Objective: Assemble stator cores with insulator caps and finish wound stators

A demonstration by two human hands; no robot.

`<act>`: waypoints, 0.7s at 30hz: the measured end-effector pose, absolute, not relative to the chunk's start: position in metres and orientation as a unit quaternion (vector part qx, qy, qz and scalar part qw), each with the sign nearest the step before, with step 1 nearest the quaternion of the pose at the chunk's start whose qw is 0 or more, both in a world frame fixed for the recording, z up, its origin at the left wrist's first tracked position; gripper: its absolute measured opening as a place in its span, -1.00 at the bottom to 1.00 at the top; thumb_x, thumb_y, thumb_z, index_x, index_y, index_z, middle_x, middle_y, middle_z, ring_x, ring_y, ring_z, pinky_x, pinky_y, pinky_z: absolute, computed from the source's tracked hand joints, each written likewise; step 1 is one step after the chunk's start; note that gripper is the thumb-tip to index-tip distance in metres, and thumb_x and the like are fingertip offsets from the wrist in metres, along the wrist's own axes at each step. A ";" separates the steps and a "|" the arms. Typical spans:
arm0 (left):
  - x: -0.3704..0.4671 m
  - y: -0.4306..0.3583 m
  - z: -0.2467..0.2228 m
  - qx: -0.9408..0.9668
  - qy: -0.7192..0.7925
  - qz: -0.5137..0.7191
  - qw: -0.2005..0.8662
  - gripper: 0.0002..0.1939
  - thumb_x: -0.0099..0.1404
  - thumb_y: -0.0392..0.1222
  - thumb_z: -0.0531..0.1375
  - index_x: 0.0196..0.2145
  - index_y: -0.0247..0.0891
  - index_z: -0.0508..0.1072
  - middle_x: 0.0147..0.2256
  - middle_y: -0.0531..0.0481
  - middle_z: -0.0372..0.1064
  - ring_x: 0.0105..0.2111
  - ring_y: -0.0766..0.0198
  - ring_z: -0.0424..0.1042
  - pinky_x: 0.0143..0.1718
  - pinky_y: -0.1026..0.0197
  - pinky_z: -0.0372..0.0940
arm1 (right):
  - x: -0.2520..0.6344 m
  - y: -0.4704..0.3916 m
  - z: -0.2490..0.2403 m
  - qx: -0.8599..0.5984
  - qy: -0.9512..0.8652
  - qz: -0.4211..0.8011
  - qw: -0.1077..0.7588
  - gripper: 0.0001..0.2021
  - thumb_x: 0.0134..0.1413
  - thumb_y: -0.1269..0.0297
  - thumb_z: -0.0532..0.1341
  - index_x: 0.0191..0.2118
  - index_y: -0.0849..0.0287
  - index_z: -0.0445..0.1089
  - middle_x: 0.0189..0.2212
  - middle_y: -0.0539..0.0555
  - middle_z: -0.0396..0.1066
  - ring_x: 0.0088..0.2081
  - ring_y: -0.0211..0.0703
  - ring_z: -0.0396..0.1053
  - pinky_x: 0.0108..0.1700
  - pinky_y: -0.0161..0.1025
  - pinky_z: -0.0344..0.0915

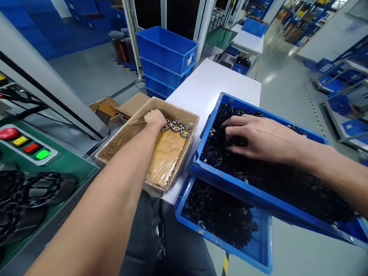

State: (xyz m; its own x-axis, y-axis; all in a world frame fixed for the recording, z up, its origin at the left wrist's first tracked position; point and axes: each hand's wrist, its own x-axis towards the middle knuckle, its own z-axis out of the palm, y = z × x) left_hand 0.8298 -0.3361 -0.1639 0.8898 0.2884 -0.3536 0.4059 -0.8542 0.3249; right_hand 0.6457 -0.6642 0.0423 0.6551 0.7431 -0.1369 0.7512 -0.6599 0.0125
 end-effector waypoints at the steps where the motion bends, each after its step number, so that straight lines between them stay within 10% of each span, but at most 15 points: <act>1: 0.830 -0.336 -0.165 0.948 0.190 -0.146 0.210 -0.53 0.62 0.00 0.48 0.32 -0.29 0.64 0.36 -0.29 0.59 0.35 -0.14 0.62 0.43 -0.33 0.57 | 0.646 -0.665 0.045 0.916 0.396 -0.060 0.024 -0.85 0.56 0.11 0.37 -0.06 0.04 0.61 0.27 0.21 0.63 0.11 0.22 0.71 0.12 0.16 0.66; 9: 0.791 -0.327 -0.145 0.852 0.257 -0.095 0.445 -0.52 0.64 0.02 0.46 0.35 -0.25 0.61 0.38 -0.27 0.56 0.33 -0.13 0.62 0.37 -0.30 0.61 | 0.642 -0.676 0.054 0.941 0.308 -0.042 -0.133 -0.78 0.24 0.20 0.53 -0.05 0.03 0.62 -0.08 0.06 0.62 -0.32 -0.17 0.54 -0.15 -0.11 0.49; 15: 0.725 -0.340 -0.094 0.647 0.237 -0.056 0.723 -0.51 0.68 0.02 0.42 0.40 -0.23 0.56 0.28 -0.21 0.61 0.15 0.01 0.69 0.18 -0.13 0.71 | 0.630 -0.687 0.059 0.943 0.260 0.041 -0.206 -0.71 0.25 0.05 0.51 0.03 0.00 0.76 -0.38 -0.01 0.61 -0.38 -0.07 0.51 -0.19 -0.05 0.46; 21: 0.611 -0.333 -0.032 0.451 0.143 -0.101 0.875 -0.78 0.62 -0.29 0.12 -0.02 -0.33 0.59 -0.10 -0.26 0.70 -0.05 -0.01 0.80 -0.07 -0.01 0.75 | 0.553 -0.670 0.062 0.895 0.221 0.152 -0.356 -0.62 0.28 -0.10 0.60 0.06 -0.01 0.77 0.01 0.13 0.81 -0.01 0.17 0.74 0.21 0.22 0.67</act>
State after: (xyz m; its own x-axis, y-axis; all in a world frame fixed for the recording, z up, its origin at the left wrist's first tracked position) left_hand 0.6110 -0.3334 -0.0323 0.9389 -0.0483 -0.3409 0.3057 0.5726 0.7607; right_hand 0.5526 -0.6697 0.0617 0.8564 0.2876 0.4288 0.5035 -0.6492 -0.5701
